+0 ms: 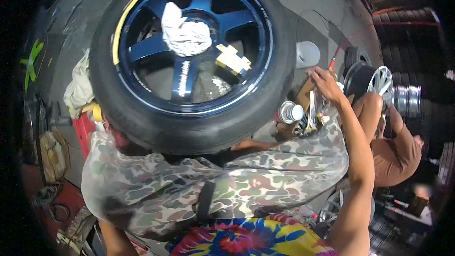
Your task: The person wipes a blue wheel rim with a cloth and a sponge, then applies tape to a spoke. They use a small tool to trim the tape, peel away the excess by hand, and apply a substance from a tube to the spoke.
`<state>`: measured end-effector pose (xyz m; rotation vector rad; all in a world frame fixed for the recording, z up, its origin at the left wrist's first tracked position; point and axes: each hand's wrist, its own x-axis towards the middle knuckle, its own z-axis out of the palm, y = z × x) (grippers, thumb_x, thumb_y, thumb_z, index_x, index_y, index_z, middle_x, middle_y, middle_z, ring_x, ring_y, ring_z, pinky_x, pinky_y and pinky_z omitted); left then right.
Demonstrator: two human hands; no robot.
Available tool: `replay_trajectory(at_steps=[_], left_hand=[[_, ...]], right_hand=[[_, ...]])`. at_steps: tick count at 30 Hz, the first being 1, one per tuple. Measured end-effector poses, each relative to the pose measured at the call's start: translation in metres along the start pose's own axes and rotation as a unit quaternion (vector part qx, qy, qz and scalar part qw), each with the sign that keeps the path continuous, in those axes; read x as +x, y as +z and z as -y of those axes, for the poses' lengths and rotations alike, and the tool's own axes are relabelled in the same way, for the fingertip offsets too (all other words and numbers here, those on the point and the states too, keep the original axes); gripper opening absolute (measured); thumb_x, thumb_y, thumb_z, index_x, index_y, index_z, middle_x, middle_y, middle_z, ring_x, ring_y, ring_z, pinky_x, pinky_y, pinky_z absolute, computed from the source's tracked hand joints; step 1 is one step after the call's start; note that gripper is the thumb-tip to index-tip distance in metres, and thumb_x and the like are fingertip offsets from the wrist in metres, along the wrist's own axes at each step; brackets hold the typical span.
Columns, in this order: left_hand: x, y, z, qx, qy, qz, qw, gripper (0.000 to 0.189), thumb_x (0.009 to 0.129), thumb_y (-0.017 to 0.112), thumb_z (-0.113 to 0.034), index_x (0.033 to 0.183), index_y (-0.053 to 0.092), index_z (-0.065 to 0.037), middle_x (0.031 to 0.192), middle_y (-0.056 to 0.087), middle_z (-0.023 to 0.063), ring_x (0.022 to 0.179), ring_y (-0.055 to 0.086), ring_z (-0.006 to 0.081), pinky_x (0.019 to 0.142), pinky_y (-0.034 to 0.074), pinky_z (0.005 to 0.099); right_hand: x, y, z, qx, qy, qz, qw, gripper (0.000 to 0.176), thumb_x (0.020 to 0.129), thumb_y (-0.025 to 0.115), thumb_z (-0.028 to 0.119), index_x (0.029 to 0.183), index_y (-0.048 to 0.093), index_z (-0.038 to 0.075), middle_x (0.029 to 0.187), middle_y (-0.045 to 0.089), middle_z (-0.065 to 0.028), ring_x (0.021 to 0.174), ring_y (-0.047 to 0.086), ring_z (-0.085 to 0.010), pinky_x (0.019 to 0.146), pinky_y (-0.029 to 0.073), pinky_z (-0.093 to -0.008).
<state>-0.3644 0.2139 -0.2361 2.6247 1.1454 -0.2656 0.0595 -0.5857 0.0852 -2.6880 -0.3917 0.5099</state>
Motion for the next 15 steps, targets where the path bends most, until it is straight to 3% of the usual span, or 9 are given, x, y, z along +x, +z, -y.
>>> replay_trajectory(at_steps=[2, 5, 8, 9, 10, 11, 12, 14, 15], left_hand=[[-0.013, -0.026, -0.006, 0.012, 0.008, -0.014, 1.000, 0.025, 0.101, 0.069, -0.020, 0.104, 0.062, 0.003, 0.084, 0.060, 0.0087, 0.079, 0.052, 0.0204, 0.071, 0.045, 0.0360], [-0.042, -0.074, -0.007, 0.011, 0.028, -0.060, 0.998, 0.024, 0.102, 0.069, -0.019, 0.098, 0.063, 0.004, 0.077, 0.059, 0.0076, 0.074, 0.049, 0.0196, 0.067, 0.044, 0.0355], [-0.062, -0.168, -0.026, -0.023, 0.078, -0.166, 0.983, 0.025, 0.103, 0.068, -0.018, 0.092, 0.064, 0.005, 0.071, 0.057, 0.0065, 0.069, 0.047, 0.0188, 0.064, 0.043, 0.0350], [-0.062, -0.201, -0.038, -0.042, 0.107, -0.205, 0.972, 0.026, 0.103, 0.068, -0.018, 0.090, 0.064, 0.005, 0.068, 0.057, 0.0061, 0.068, 0.047, 0.0185, 0.063, 0.043, 0.0349], [-0.070, -0.235, -0.056, -0.141, 0.099, -0.188, 0.967, 0.029, 0.103, 0.069, -0.021, 0.086, 0.065, 0.002, 0.067, 0.058, 0.0069, 0.066, 0.044, 0.0161, 0.060, 0.040, 0.0345], [-0.068, -0.262, -0.059, -0.108, 0.074, -0.206, 0.970, 0.029, 0.102, 0.071, -0.022, 0.085, 0.067, 0.000, 0.066, 0.061, 0.0078, 0.064, 0.045, 0.0152, 0.060, 0.041, 0.0346], [-0.070, -0.284, -0.069, -0.086, 0.157, -0.250, 0.951, 0.029, 0.102, 0.071, -0.023, 0.086, 0.068, 0.001, 0.068, 0.062, 0.0077, 0.064, 0.050, 0.0141, 0.062, 0.044, 0.0341], [-0.092, -0.327, -0.115, -0.033, 0.133, -0.223, 0.965, 0.033, 0.100, 0.072, -0.030, 0.091, 0.070, 0.002, 0.079, 0.069, 0.0124, 0.073, 0.062, 0.0191, 0.070, 0.050, 0.0363], [-0.083, -0.325, -0.108, -0.032, 0.093, -0.235, 0.967, 0.034, 0.098, 0.073, -0.031, 0.091, 0.069, 0.002, 0.081, 0.068, 0.0149, 0.075, 0.062, 0.0228, 0.072, 0.050, 0.0405]], right_hand=[[0.007, 0.004, -0.015, 0.029, 0.025, -0.010, 0.999, 0.034, 0.109, 0.054, 0.029, 0.127, 0.067, 0.003, 0.101, 0.067, -0.0074, 0.093, 0.063, -0.0188, 0.087, 0.051, -0.0328], [0.004, 0.028, -0.032, 0.062, -0.021, -0.015, 0.998, 0.036, 0.106, 0.056, 0.025, 0.133, 0.066, 0.004, 0.109, 0.071, -0.0103, 0.101, 0.064, -0.0205, 0.093, 0.052, -0.0349], [0.006, 0.082, -0.063, 0.141, 0.080, -0.023, 0.986, 0.037, 0.101, 0.062, 0.021, 0.133, 0.065, 0.002, 0.113, 0.071, -0.0138, 0.106, 0.066, -0.0229, 0.098, 0.052, -0.0380], [-0.007, 0.085, -0.033, 0.119, 0.103, -0.046, 0.986, 0.036, 0.102, 0.062, 0.021, 0.133, 0.066, 0.003, 0.110, 0.074, -0.0148, 0.102, 0.069, -0.0240, 0.096, 0.053, -0.0373], [-0.006, 0.105, -0.052, 0.143, 0.086, -0.059, 0.984, 0.036, 0.103, 0.063, 0.023, 0.133, 0.066, 0.003, 0.110, 0.075, -0.0144, 0.101, 0.070, -0.0241, 0.095, 0.054, -0.0370], [0.000, 0.126, -0.079, 0.173, 0.061, -0.067, 0.981, 0.037, 0.104, 0.064, 0.025, 0.133, 0.066, 0.004, 0.110, 0.076, -0.0140, 0.099, 0.071, -0.0242, 0.094, 0.055, -0.0367], [0.003, 0.137, -0.088, 0.200, 0.068, -0.075, 0.974, 0.036, 0.104, 0.064, 0.026, 0.134, 0.066, 0.004, 0.110, 0.076, -0.0138, 0.098, 0.072, -0.0232, 0.092, 0.055, -0.0365], [0.003, 0.164, -0.101, 0.217, 0.073, -0.087, 0.970, 0.036, 0.107, 0.063, 0.027, 0.135, 0.066, 0.005, 0.113, 0.077, -0.0134, 0.098, 0.072, -0.0204, 0.088, 0.057, -0.0368], [0.008, 0.173, -0.105, 0.242, 0.101, -0.087, 0.961, 0.034, 0.107, 0.062, 0.024, 0.135, 0.067, 0.006, 0.113, 0.076, -0.0121, 0.095, 0.070, -0.0165, 0.085, 0.056, -0.0344]])
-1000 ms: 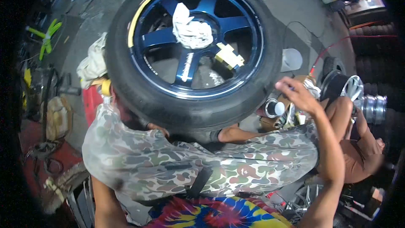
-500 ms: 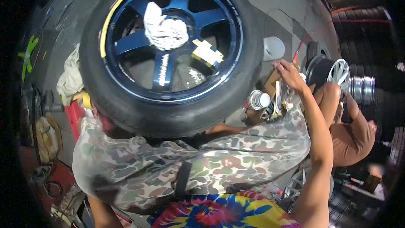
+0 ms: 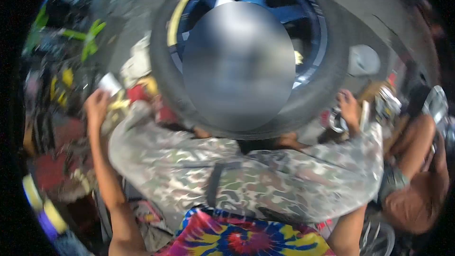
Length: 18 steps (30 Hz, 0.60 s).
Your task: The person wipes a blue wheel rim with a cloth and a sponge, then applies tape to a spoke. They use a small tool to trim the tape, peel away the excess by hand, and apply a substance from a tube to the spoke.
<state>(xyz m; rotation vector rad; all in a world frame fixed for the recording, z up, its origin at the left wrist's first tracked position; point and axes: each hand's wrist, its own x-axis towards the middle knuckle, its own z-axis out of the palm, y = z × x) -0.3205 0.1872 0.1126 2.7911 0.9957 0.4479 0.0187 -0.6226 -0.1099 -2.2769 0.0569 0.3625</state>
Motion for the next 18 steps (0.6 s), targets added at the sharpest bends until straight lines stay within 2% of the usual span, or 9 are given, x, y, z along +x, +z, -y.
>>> replay_trajectory(at_steps=[1, 2, 6, 10, 12, 13, 14, 17, 18], left_hand=[[0.004, -0.008, -0.020, 0.007, 0.011, 0.066, 0.998, 0.032, 0.095, 0.074, -0.029, 0.092, 0.069, 0.003, 0.083, 0.069, 0.0178, 0.077, 0.064, 0.0256, 0.074, 0.050, 0.0425], [0.007, -0.002, -0.021, 0.013, 0.065, 0.071, 0.995, 0.026, 0.093, 0.073, -0.024, 0.093, 0.071, 0.002, 0.085, 0.072, 0.0185, 0.076, 0.067, 0.0264, 0.072, 0.051, 0.0426], [-0.003, 0.089, 0.045, -0.057, 0.029, 0.151, 0.986, 0.018, 0.086, 0.074, -0.021, 0.086, 0.076, -0.002, 0.084, 0.075, 0.0205, 0.080, 0.075, 0.0329, 0.076, 0.057, 0.0436], [-0.033, 0.148, 0.087, 0.085, -0.095, 0.247, 0.961, 0.026, 0.079, 0.079, -0.024, 0.096, 0.081, -0.005, 0.101, 0.078, 0.0230, 0.099, 0.076, 0.0406, 0.093, 0.059, 0.0497], [-0.043, 0.165, 0.092, 0.274, -0.001, 0.411, 0.870, 0.035, 0.077, 0.084, -0.026, 0.105, 0.081, -0.004, 0.118, 0.076, 0.0223, 0.110, 0.074, 0.0414, 0.098, 0.059, 0.0484], [-0.050, 0.167, 0.086, 0.188, -0.145, 0.388, 0.891, 0.042, 0.078, 0.087, -0.027, 0.110, 0.080, -0.002, 0.128, 0.074, 0.0224, 0.117, 0.072, 0.0417, 0.101, 0.058, 0.0475], [-0.059, 0.161, 0.071, 0.147, -0.184, 0.324, 0.916, 0.043, 0.078, 0.088, -0.027, 0.112, 0.079, -0.001, 0.126, 0.073, 0.0251, 0.118, 0.071, 0.0419, 0.102, 0.058, 0.0486], [-0.059, 0.158, 0.045, 0.086, -0.208, 0.345, 0.911, 0.035, 0.084, 0.084, -0.023, 0.109, 0.079, 0.001, 0.122, 0.074, 0.0270, 0.116, 0.071, 0.0432, 0.100, 0.058, 0.0504], [-0.062, 0.169, 0.047, 0.062, -0.204, 0.293, 0.932, 0.031, 0.085, 0.083, -0.022, 0.106, 0.079, 0.001, 0.117, 0.075, 0.0272, 0.112, 0.072, 0.0435, 0.097, 0.059, 0.0511]], right_hand=[[0.008, 0.006, -0.014, 0.043, 0.005, 0.001, 0.999, 0.035, 0.107, 0.062, 0.021, 0.136, 0.065, 0.002, 0.111, 0.074, -0.0108, 0.095, 0.067, -0.0157, 0.084, 0.054, -0.0321], [0.012, 0.009, -0.018, -0.066, -0.086, -0.043, 0.993, 0.036, 0.107, 0.060, 0.019, 0.137, 0.063, -0.002, 0.110, 0.073, -0.0105, 0.094, 0.065, -0.0168, 0.085, 0.053, -0.0311], [0.036, 0.015, -0.062, -0.024, -0.046, -0.025, 0.998, 0.050, 0.108, 0.059, 0.021, 0.148, 0.053, -0.008, 0.142, 0.065, -0.0244, 0.129, 0.062, -0.0288, 0.110, 0.046, -0.0382], [0.030, 0.011, -0.045, 0.039, -0.070, 0.056, 0.995, 0.043, 0.107, 0.055, 0.017, 0.141, 0.058, -0.009, 0.135, 0.069, -0.0199, 0.123, 0.062, -0.0269, 0.108, 0.046, -0.0356], [0.043, 0.008, -0.077, 0.041, -0.085, 0.039, 0.995, 0.040, 0.102, 0.059, 0.014, 0.136, 0.062, -0.006, 0.130, 0.070, -0.0199, 0.114, 0.065, -0.0302, 0.105, 0.049, -0.0386], [0.042, 0.001, -0.077, 0.021, -0.077, 0.036, 0.996, 0.040, 0.102, 0.059, 0.014, 0.136, 0.062, -0.006, 0.129, 0.070, -0.0200, 0.114, 0.065, -0.0303, 0.104, 0.049, -0.0387], [0.045, 0.000, -0.068, -0.003, -0.075, 0.036, 0.997, 0.040, 0.101, 0.060, 0.014, 0.136, 0.062, -0.006, 0.128, 0.070, -0.0200, 0.113, 0.065, -0.0304, 0.104, 0.049, -0.0388], [0.039, -0.010, -0.065, -0.054, -0.067, 0.029, 0.996, 0.039, 0.101, 0.061, 0.013, 0.135, 0.063, -0.005, 0.126, 0.070, -0.0202, 0.111, 0.066, -0.0306, 0.103, 0.049, -0.0390], [0.039, -0.013, -0.062, -0.071, -0.066, 0.025, 0.995, 0.039, 0.100, 0.061, 0.013, 0.135, 0.063, -0.005, 0.126, 0.070, -0.0203, 0.111, 0.066, -0.0307, 0.103, 0.050, -0.0391]])
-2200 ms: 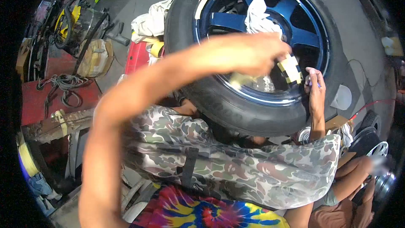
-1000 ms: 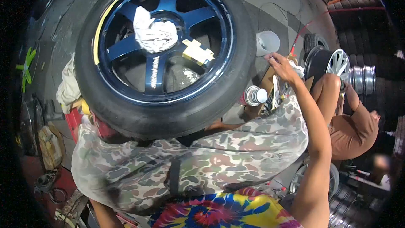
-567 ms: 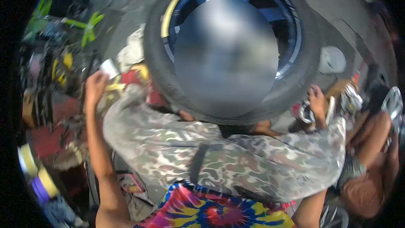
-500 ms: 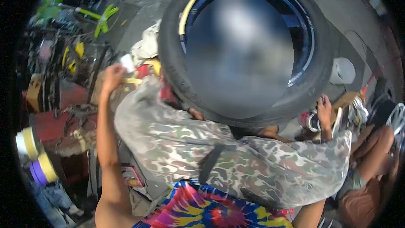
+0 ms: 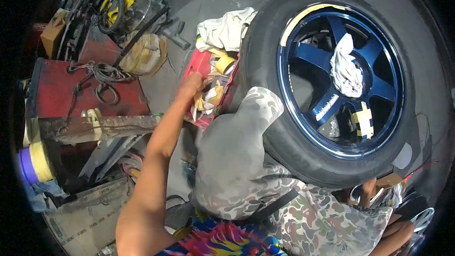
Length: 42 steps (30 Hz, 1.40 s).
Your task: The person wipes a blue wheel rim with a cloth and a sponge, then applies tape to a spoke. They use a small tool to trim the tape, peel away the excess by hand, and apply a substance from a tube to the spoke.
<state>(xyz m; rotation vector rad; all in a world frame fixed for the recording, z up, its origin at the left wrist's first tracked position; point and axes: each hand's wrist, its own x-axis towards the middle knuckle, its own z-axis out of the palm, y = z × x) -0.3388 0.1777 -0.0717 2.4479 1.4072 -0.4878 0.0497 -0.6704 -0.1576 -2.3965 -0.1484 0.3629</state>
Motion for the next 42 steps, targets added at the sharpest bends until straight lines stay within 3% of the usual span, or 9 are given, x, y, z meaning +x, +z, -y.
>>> replay_trajectory(at_steps=[7, 14, 19, 21, 24, 26, 32, 36, 42], left_hand=[[0.049, 0.092, 0.022, -0.139, 0.103, -0.109, 0.979, 0.019, 0.087, 0.067, -0.012, 0.087, 0.077, 0.004, 0.086, 0.073, 0.0298, 0.080, 0.074, 0.0470, 0.074, 0.058, 0.0574], [0.048, 0.072, 0.023, -0.048, 0.015, -0.068, 0.996, 0.023, 0.083, 0.080, -0.019, 0.097, 0.079, 0.000, 0.096, 0.076, 0.0279, 0.093, 0.075, 0.0470, 0.084, 0.060, 0.0550], [-0.002, -0.003, 0.011, -0.002, 0.129, -0.170, 0.977, 0.023, 0.083, 0.077, -0.021, 0.085, 0.074, 0.002, 0.080, 0.071, 0.0283, 0.082, 0.073, 0.0466, 0.072, 0.056, 0.0562], [-0.042, -0.061, -0.007, -0.022, 0.104, -0.183, 0.977, 0.025, 0.084, 0.077, -0.021, 0.085, 0.072, 0.004, 0.077, 0.070, 0.0287, 0.075, 0.072, 0.0440, 0.068, 0.054, 0.0523], [-0.112, -0.156, -0.059, -0.104, 0.178, -0.204, 0.957, 0.015, 0.087, 0.072, -0.008, 0.084, 0.065, 0.004, 0.069, 0.064, 0.0096, 0.063, 0.057, 0.0141, 0.061, 0.047, 0.0329], [-0.132, -0.189, -0.082, -0.316, 0.231, -0.105, 0.914, 0.015, 0.097, 0.068, -0.008, 0.084, 0.065, 0.000, 0.076, 0.056, -0.0046, 0.072, 0.050, 0.0050, 0.066, 0.042, 0.0237], [-0.178, -0.212, -0.278, -0.392, 0.366, 0.090, 0.839, 0.012, 0.099, 0.072, -0.011, 0.096, 0.073, 0.000, 0.081, 0.065, -0.0026, 0.069, 0.052, 0.0020, 0.062, 0.041, 0.0210], [-0.151, -0.156, -0.363, -0.531, 0.359, 0.345, 0.686, 0.015, 0.101, 0.071, -0.018, 0.097, 0.073, -0.003, 0.081, 0.065, -0.0034, 0.056, 0.046, 0.0023, 0.050, 0.035, 0.0210], [-0.141, -0.079, -0.393, -0.394, 0.393, 0.444, 0.702, 0.021, 0.104, 0.071, -0.024, 0.108, 0.078, -0.005, 0.081, 0.069, -0.0013, 0.068, 0.057, 0.0044, 0.062, 0.045, 0.0213]], right_hand=[[-0.020, -0.026, 0.013, -0.161, -0.005, -0.025, 0.987, 0.038, 0.099, 0.063, 0.012, 0.133, 0.064, -0.003, 0.121, 0.070, -0.0207, 0.107, 0.066, -0.0312, 0.100, 0.051, -0.0397], [-0.028, -0.023, 0.057, -0.226, -0.024, -0.101, 0.969, 0.037, 0.097, 0.065, 0.011, 0.131, 0.066, -0.002, 0.116, 0.071, -0.0212, 0.102, 0.067, -0.0318, 0.098, 0.052, -0.0402], [0.015, -0.078, 0.068, -0.058, -0.092, -0.262, 0.959, 0.022, 0.103, 0.071, 0.022, 0.109, 0.074, 0.001, 0.083, 0.063, 0.0012, 0.074, 0.054, -0.0095, 0.067, 0.046, -0.0289], [0.027, -0.097, 0.142, -0.032, -0.037, -0.234, 0.971, 0.024, 0.105, 0.070, 0.026, 0.111, 0.074, 0.003, 0.081, 0.060, 0.0042, 0.072, 0.050, -0.0052, 0.064, 0.040, -0.0242], [0.024, -0.090, 0.317, -0.032, -0.173, -0.104, 0.979, 0.023, 0.106, 0.068, 0.019, 0.113, 0.074, -0.002, 0.097, 0.071, -0.0013, 0.093, 0.062, -0.0092, 0.086, 0.049, -0.0258], [0.019, -0.078, 0.399, -0.036, -0.278, -0.015, 0.960, 0.021, 0.102, 0.071, 0.017, 0.113, 0.076, 0.000, 0.104, 0.071, -0.0043, 0.097, 0.065, -0.0123, 0.088, 0.051, -0.0277], [-0.007, -0.028, 0.533, -0.073, -0.604, 0.039, 0.793, 0.051, 0.084, 0.088, 0.022, 0.130, 0.073, 0.007, 0.114, 0.069, -0.0114, 0.103, 0.070, -0.0282, 0.090, 0.057, -0.0381], [-0.011, -0.015, 0.514, -0.152, -0.596, 0.043, 0.788, 0.030, 0.092, 0.077, 0.020, 0.117, 0.067, 0.007, 0.102, 0.061, -0.0098, 0.088, 0.066, -0.0315, 0.077, 0.057, -0.0416], [0.009, -0.016, 0.438, -0.151, -0.473, 0.101, 0.862, 0.017, 0.097, 0.070, 0.013, 0.110, 0.066, 0.003, 0.095, 0.061, -0.0140, 0.085, 0.066, -0.0369, 0.075, 0.055, -0.0462]])
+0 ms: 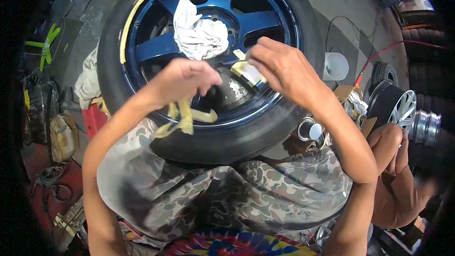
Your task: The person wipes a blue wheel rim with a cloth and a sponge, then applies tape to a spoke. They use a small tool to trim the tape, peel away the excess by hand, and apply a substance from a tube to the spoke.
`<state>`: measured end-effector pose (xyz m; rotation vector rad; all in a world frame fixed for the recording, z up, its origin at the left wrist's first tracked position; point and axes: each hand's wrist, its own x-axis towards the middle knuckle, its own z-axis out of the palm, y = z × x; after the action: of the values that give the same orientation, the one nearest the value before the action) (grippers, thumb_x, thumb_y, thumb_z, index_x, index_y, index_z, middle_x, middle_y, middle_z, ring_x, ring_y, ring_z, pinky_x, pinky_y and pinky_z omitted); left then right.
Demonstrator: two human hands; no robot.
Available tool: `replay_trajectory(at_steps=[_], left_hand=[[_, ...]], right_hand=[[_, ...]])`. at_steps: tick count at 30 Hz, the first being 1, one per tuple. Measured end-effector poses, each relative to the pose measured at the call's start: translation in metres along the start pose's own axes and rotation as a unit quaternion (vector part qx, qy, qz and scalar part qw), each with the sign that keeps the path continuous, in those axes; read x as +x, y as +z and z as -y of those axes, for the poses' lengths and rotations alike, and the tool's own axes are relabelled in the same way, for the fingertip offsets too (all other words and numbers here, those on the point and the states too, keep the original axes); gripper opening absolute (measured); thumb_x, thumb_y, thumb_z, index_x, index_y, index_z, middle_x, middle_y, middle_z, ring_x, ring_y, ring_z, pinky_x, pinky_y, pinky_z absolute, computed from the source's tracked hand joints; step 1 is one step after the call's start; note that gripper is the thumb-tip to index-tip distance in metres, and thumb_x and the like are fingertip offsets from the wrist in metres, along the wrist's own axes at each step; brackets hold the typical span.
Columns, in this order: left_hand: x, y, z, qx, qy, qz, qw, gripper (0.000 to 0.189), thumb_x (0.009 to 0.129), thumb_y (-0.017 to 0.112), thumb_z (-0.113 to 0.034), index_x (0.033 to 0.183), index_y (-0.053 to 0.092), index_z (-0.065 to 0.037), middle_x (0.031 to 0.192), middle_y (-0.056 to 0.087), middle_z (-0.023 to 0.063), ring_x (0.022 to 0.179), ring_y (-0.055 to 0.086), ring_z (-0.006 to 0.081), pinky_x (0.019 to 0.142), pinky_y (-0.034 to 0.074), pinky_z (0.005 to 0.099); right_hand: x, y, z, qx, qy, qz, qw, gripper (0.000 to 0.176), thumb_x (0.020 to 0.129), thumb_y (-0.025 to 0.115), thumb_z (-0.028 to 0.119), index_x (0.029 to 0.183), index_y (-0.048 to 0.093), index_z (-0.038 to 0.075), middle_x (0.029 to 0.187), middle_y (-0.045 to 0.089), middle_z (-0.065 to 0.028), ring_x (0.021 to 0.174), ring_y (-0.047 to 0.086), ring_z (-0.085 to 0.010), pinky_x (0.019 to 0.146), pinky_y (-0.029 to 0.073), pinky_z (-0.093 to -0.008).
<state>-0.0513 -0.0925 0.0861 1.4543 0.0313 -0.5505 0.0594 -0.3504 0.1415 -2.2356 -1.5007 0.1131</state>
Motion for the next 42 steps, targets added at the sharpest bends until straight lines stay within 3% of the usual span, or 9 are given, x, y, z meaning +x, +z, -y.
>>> replay_trajectory(at_steps=[3, 6, 7, 10, 23, 25, 29, 31, 42], left_hand=[[0.010, 0.022, 0.058, 0.125, 0.072, 0.051, 0.988, 0.027, 0.102, 0.074, -0.029, 0.098, 0.076, -0.001, 0.081, 0.070, -0.0010, 0.072, 0.057, 0.0034, 0.064, 0.045, 0.0244], [0.004, 0.036, 0.072, 0.264, 0.137, 0.098, 0.950, 0.027, 0.094, 0.080, -0.022, 0.083, 0.070, 0.000, 0.068, 0.061, 0.0065, 0.056, 0.056, 0.0160, 0.055, 0.041, 0.0329], [0.004, 0.037, 0.078, 0.256, 0.179, 0.076, 0.947, 0.027, 0.092, 0.081, -0.018, 0.078, 0.068, 0.000, 0.064, 0.057, 0.0092, 0.052, 0.054, 0.0223, 0.052, 0.040, 0.0374], [0.003, 0.039, 0.084, 0.246, 0.201, 0.051, 0.947, 0.027, 0.093, 0.079, -0.018, 0.078, 0.067, 0.001, 0.065, 0.058, 0.0092, 0.053, 0.056, 0.0225, 0.053, 0.041, 0.0384], [0.005, 0.039, 0.083, 0.261, 0.214, 0.041, 0.941, 0.031, 0.094, 0.078, -0.018, 0.075, 0.063, 0.001, 0.064, 0.056, 0.0116, 0.053, 0.056, 0.0260, 0.053, 0.042, 0.0394], [0.005, 0.039, 0.081, 0.258, 0.201, 0.043, 0.944, 0.033, 0.094, 0.076, -0.023, 0.072, 0.065, -0.001, 0.063, 0.063, 0.0139, 0.056, 0.063, 0.0328, 0.057, 0.047, 0.0433], [0.005, 0.039, 0.080, 0.264, 0.182, 0.047, 0.946, 0.034, 0.094, 0.076, -0.022, 0.071, 0.064, -0.001, 0.063, 0.064, 0.0140, 0.057, 0.064, 0.0324, 0.058, 0.047, 0.0426], [0.006, 0.040, 0.083, 0.262, 0.221, 0.042, 0.939, 0.031, 0.096, 0.076, -0.018, 0.075, 0.063, 0.001, 0.062, 0.056, 0.0106, 0.052, 0.056, 0.0247, 0.053, 0.043, 0.0390], [0.006, 0.040, 0.083, 0.254, 0.208, 0.043, 0.944, 0.031, 0.096, 0.077, -0.019, 0.076, 0.063, 0.000, 0.063, 0.057, 0.0116, 0.053, 0.057, 0.0276, 0.055, 0.044, 0.0403]], right_hand=[[-0.010, 0.018, -0.032, -0.020, 0.078, 0.089, 0.993, 0.018, 0.102, 0.064, 0.019, 0.107, 0.069, 0.003, 0.095, 0.065, -0.0135, 0.086, 0.065, -0.0360, 0.077, 0.051, -0.0502], [-0.015, 0.030, -0.043, -0.072, 0.058, 0.135, 0.986, 0.018, 0.101, 0.066, 0.021, 0.103, 0.071, 0.004, 0.095, 0.065, -0.0120, 0.084, 0.065, -0.0339, 0.078, 0.047, -0.0461], [-0.012, 0.031, -0.039, -0.082, 0.062, 0.138, 0.985, 0.016, 0.100, 0.067, 0.021, 0.100, 0.074, 0.007, 0.094, 0.066, -0.0096, 0.085, 0.065, -0.0302, 0.082, 0.042, -0.0421], [-0.009, 0.042, -0.041, -0.130, 0.008, 0.120, 0.984, 0.016, 0.100, 0.067, 0.021, 0.100, 0.074, 0.007, 0.093, 0.066, -0.0084, 0.088, 0.065, -0.0279, 0.084, 0.041, -0.0417], [0.001, 0.042, -0.018, -0.262, -0.032, 0.164, 0.950, 0.009, 0.087, 0.069, 0.011, 0.094, 0.073, 0.007, 0.095, 0.068, -0.0054, 0.094, 0.068, -0.0203, 0.091, 0.041, -0.0387], [0.002, 0.038, -0.018, -0.261, -0.034, 0.165, 0.950, 0.009, 0.087, 0.069, 0.011, 0.095, 0.073, 0.007, 0.095, 0.068, -0.0054, 0.095, 0.068, -0.0200, 0.092, 0.041, -0.0388], [0.006, 0.033, -0.018, -0.246, -0.012, 0.195, 0.949, 0.010, 0.086, 0.070, 0.010, 0.095, 0.073, 0.008, 0.094, 0.068, -0.0053, 0.096, 0.068, -0.0201, 0.091, 0.041, -0.0388], [0.009, 0.036, -0.020, -0.240, -0.019, 0.187, 0.952, 0.010, 0.086, 0.071, 0.010, 0.095, 0.074, 0.008, 0.094, 0.068, -0.0053, 0.096, 0.068, -0.0201, 0.091, 0.042, -0.0389], [0.001, 0.032, -0.019, -0.259, -0.019, 0.213, 0.942, 0.007, 0.088, 0.071, 0.012, 0.093, 0.074, 0.008, 0.090, 0.068, -0.0057, 0.090, 0.069, -0.0222, 0.089, 0.043, -0.0404]])
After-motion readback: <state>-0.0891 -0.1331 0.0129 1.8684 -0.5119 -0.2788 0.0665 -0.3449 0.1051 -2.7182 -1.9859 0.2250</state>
